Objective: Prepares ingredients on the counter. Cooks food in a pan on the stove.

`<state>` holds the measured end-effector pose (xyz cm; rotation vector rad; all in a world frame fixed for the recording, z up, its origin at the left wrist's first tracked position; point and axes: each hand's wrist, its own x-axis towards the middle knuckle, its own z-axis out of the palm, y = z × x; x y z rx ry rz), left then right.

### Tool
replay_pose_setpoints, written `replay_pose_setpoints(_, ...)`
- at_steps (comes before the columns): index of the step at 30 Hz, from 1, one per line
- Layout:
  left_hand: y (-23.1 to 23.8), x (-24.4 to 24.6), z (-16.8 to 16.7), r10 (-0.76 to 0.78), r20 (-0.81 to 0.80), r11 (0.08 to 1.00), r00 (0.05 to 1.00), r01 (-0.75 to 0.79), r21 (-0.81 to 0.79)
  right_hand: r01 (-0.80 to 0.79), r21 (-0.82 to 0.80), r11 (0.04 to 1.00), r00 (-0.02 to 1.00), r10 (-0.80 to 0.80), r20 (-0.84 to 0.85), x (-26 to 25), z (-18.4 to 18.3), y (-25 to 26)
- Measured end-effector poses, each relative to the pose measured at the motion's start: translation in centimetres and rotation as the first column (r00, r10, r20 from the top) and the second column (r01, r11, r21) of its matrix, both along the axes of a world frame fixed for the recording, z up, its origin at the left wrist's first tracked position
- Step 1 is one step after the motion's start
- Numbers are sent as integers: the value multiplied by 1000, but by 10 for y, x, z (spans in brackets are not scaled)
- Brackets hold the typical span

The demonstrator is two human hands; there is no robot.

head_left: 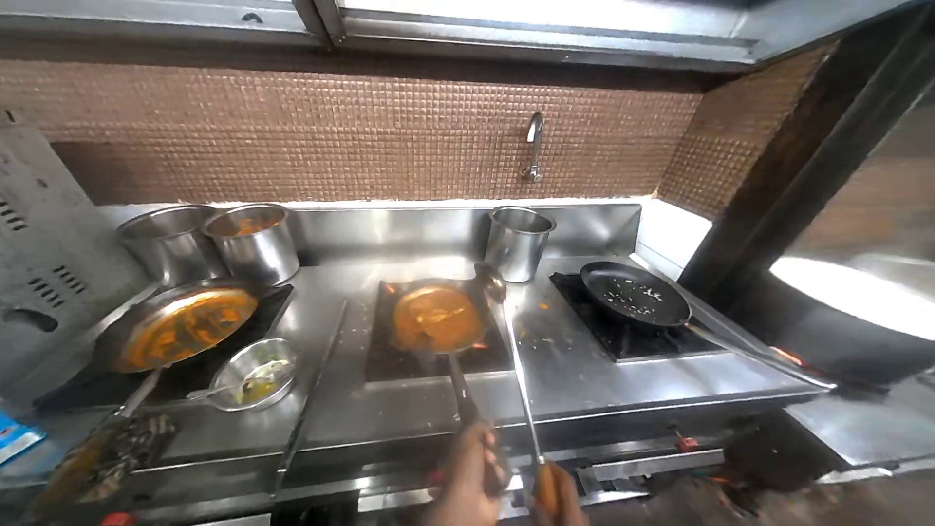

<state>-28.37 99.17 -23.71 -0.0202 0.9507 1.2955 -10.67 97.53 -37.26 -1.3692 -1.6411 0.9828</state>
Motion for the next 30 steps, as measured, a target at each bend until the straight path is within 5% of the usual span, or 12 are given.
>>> replay_pose_setpoints(3,-19,14,6,-23,-50,999,998,22,-24,21,-12,1000,1000,-21,18,14,5,6)
replay_pose_setpoints(8,49,-19,-40,6,20,998,1000,-7,65,31,-17,999,997,-32,-74,-3,12,-2)
replay_pose_setpoints(16,-29,0,30,-16,55,999,998,18,-37,-35,-27,999,973,40,227,-29,-26,2)
replay_pose_setpoints(21,-6,-8,-7,-5,45,999,999,7,-33,-20,-64,998,955,38,295,-32,-26,0)
replay_pose_setpoints(25,-33,2,11,-28,7,999,1000,29,-36,-43,-77,996,974,59,220,-18,-21,7)
replay_pose_setpoints(30,25,-27,-34,-15,-8,1000,1000,15,11,3,-10,1000,995,-2,101,-9,-16,2)
